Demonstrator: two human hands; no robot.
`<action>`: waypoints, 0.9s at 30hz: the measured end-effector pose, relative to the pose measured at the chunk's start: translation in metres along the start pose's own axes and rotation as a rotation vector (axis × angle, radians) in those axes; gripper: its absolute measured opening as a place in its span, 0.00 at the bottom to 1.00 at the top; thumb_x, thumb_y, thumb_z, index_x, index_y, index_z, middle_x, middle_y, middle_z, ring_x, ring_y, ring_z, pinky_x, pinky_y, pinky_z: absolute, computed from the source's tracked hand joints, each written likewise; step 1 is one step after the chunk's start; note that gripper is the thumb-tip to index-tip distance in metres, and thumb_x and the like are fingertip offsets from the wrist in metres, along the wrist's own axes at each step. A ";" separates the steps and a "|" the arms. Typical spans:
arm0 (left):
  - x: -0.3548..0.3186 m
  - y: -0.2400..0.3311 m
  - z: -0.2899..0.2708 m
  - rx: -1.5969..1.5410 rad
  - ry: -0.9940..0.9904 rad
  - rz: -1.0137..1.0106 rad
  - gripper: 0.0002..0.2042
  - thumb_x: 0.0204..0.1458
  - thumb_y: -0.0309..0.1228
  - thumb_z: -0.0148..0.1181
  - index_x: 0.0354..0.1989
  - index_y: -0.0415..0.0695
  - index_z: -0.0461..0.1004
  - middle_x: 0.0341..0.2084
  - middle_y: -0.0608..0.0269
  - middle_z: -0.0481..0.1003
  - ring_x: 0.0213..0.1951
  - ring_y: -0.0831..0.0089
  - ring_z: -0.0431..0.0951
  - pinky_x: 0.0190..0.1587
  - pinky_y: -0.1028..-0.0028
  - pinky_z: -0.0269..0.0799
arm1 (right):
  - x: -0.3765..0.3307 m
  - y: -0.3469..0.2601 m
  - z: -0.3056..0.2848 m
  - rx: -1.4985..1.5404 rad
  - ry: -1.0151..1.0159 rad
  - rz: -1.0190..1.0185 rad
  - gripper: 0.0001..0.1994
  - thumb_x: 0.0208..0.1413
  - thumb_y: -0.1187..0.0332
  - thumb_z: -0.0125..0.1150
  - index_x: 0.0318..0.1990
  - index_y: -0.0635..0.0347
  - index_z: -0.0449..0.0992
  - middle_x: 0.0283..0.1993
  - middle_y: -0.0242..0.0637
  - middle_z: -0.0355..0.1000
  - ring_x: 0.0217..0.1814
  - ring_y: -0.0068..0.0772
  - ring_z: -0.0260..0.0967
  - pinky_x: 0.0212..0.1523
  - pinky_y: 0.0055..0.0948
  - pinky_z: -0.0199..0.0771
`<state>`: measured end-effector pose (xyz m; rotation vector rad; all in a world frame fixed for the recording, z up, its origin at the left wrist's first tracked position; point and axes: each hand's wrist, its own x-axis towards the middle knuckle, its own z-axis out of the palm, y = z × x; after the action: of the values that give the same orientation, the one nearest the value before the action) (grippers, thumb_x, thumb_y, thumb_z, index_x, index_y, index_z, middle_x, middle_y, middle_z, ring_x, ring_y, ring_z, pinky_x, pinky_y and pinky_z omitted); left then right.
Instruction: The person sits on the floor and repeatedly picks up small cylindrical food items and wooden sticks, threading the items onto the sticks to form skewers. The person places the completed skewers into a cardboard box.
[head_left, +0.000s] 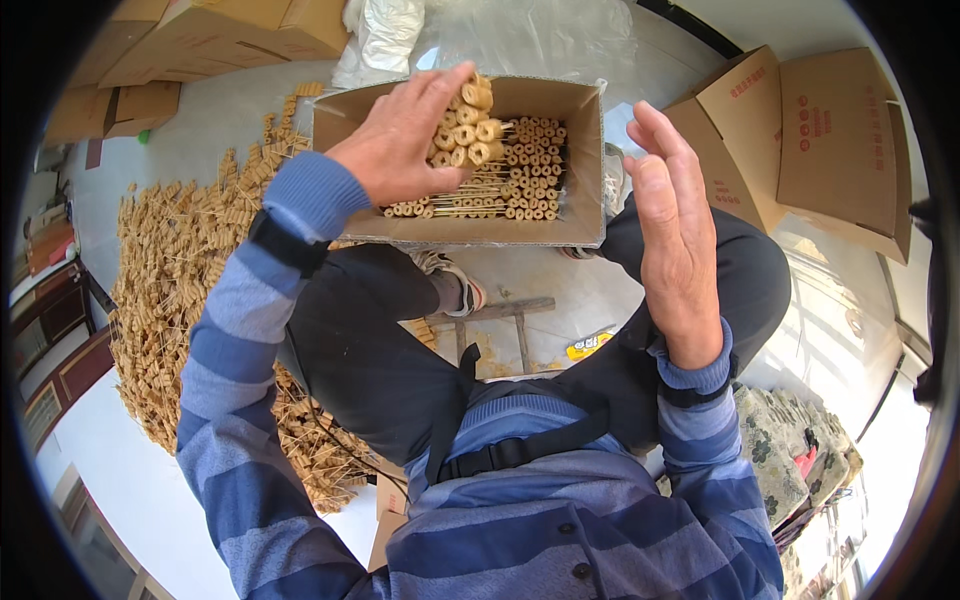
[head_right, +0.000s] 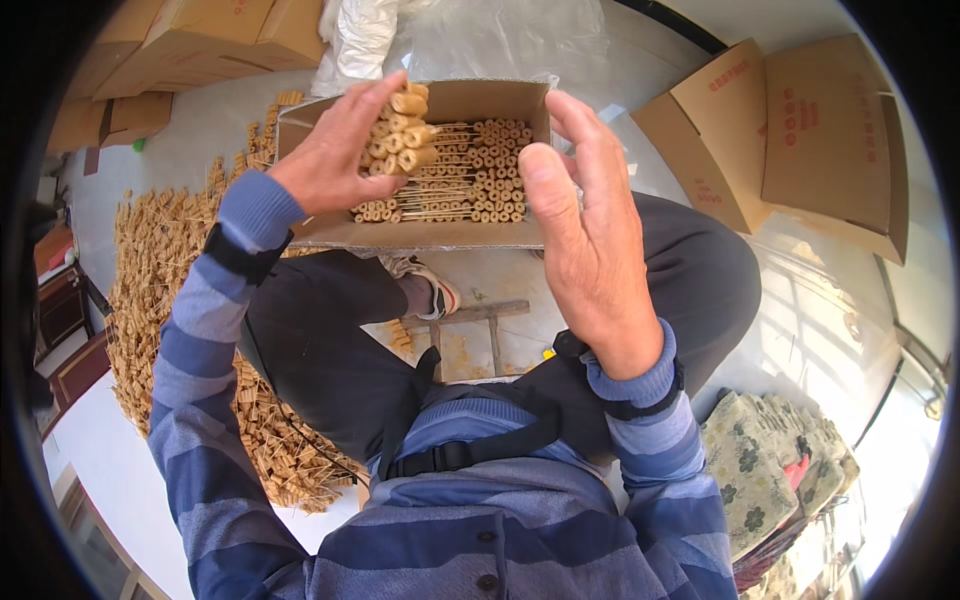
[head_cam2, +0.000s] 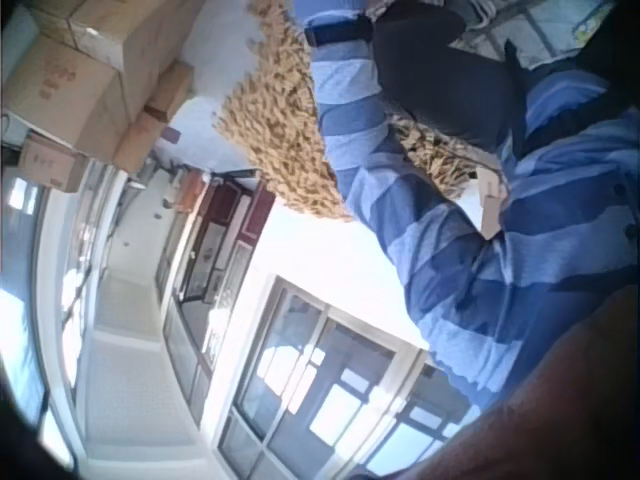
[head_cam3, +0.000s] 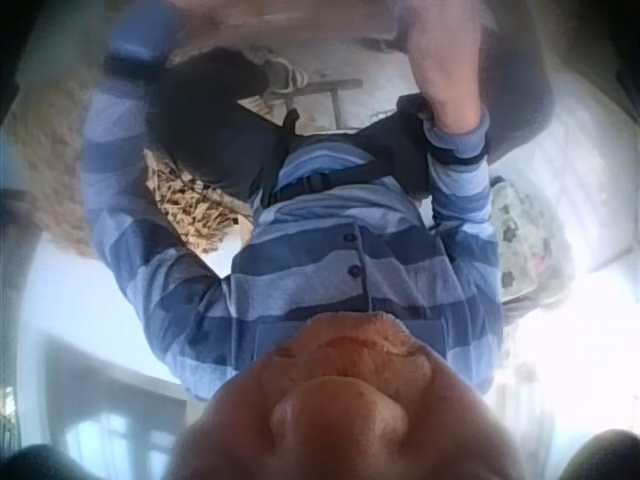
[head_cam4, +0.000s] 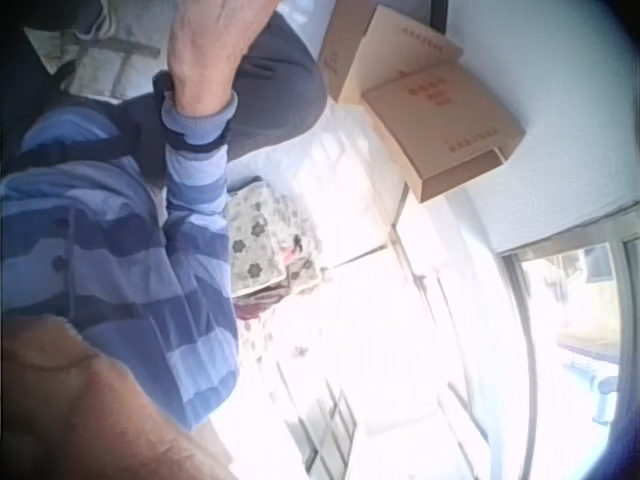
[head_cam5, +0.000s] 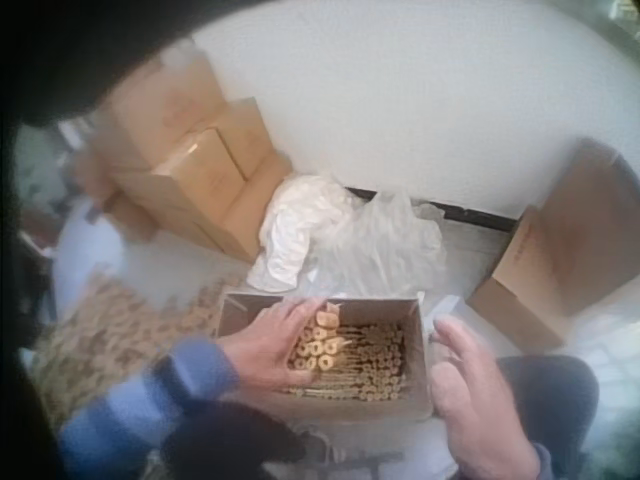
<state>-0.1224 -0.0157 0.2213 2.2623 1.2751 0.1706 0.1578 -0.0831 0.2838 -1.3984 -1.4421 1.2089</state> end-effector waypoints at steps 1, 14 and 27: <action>0.010 -0.011 0.018 0.060 -0.096 0.006 0.51 0.43 0.37 0.72 0.75 0.43 0.45 0.64 0.41 0.59 0.66 0.45 0.61 0.68 0.54 0.59 | 0.002 0.004 0.002 -0.051 -0.022 -0.040 0.28 0.68 0.54 0.54 0.67 0.67 0.63 0.67 0.51 0.62 0.66 0.44 0.62 0.64 0.37 0.65; 0.033 -0.066 0.171 0.156 -0.661 -0.105 0.56 0.40 0.44 0.74 0.76 0.49 0.44 0.68 0.47 0.58 0.66 0.44 0.62 0.67 0.48 0.58 | 0.009 0.014 -0.005 -0.176 -0.144 -0.085 0.28 0.69 0.52 0.53 0.67 0.64 0.66 0.70 0.49 0.61 0.72 0.41 0.60 0.63 0.37 0.67; 0.036 -0.083 0.182 -0.033 -0.673 -0.320 0.54 0.41 0.39 0.76 0.76 0.51 0.46 0.72 0.49 0.53 0.71 0.44 0.55 0.72 0.50 0.52 | 0.008 0.012 -0.001 -0.246 -0.163 -0.079 0.21 0.63 0.73 0.58 0.64 0.62 0.70 0.68 0.48 0.65 0.68 0.38 0.64 0.59 0.33 0.71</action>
<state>-0.1003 -0.0226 0.0192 1.8066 1.2043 -0.6264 0.1614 -0.0758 0.2718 -1.4154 -1.7928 1.1463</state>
